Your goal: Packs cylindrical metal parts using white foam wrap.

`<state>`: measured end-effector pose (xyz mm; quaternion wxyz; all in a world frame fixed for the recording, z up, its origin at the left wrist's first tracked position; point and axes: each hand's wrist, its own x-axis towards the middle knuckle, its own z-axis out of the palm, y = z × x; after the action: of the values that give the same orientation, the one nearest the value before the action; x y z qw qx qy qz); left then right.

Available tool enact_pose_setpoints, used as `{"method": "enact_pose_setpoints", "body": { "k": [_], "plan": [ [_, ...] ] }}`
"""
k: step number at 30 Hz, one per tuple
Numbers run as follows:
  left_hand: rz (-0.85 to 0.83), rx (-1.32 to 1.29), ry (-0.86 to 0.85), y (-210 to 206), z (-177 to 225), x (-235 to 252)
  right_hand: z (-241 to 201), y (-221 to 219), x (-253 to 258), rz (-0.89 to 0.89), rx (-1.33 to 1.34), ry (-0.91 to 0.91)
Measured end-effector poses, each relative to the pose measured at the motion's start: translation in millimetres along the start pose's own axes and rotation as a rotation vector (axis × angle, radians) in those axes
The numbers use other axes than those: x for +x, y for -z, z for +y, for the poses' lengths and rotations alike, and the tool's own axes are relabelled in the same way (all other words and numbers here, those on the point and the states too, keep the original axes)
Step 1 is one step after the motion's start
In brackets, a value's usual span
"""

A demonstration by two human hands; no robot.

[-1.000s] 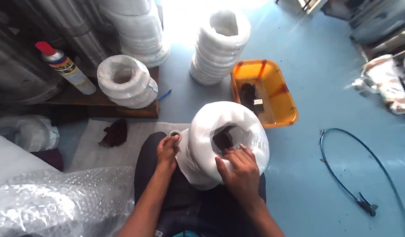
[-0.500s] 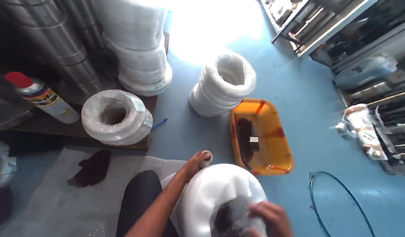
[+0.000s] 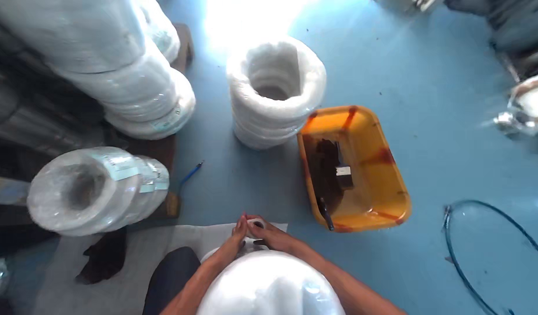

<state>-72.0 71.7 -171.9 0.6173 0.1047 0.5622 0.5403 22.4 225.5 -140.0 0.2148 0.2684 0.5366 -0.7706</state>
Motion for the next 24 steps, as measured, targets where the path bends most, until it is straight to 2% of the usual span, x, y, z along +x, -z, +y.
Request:
{"method": "enact_pose_setpoints", "body": {
  "k": [3, 4, 6, 8, 9, 11, 13, 14, 16, 18, 19, 21, 24],
  "plan": [
    [-0.136, 0.095, -0.148, 8, -13, 5, 4, 12, -2, 0.112, 0.186, 0.14],
    [-0.208, 0.139, -0.146, 9, -8, 4, 4, 26, -11, 0.125, 0.16, 0.167],
    [-0.278, 0.177, -0.032, 9, 10, -4, 8, 65, -45, 0.113, 0.032, 0.137],
    [-0.194, 0.165, 0.055, 6, 44, -23, 33, 96, -97, 0.099, -0.043, 0.07],
    [-0.108, 0.168, 0.019, 4, 66, -36, 53, 103, -125, 0.103, -0.036, 0.046],
    [-0.007, 0.395, -0.247, -11, 108, -74, 95, 94, -174, 0.105, 0.028, 0.023],
    [0.006, 0.865, -0.524, -50, 138, -116, 122, 55, -198, 0.112, 0.122, 0.039],
    [-0.037, 1.048, -0.607, -80, 143, -137, 131, 34, -202, 0.139, 0.163, 0.07],
    [-0.235, 1.264, -0.674, -137, 123, -175, 139, 6, -205, 0.234, 0.212, 0.139],
    [-0.394, 1.4, -0.708, -172, 73, -197, 138, -8, -208, 0.329, 0.21, 0.175],
    [-0.407, 1.47, -0.737, -177, 45, -200, 140, -13, -209, 0.349, 0.205, 0.188],
    [-0.279, 1.6, -0.887, -178, 5, -193, 143, -19, -209, 0.388, 0.198, 0.257],
    [-0.178, 1.731, -0.92, -174, -8, -186, 156, -24, -204, 0.451, 0.137, 0.392]
  ]
}}
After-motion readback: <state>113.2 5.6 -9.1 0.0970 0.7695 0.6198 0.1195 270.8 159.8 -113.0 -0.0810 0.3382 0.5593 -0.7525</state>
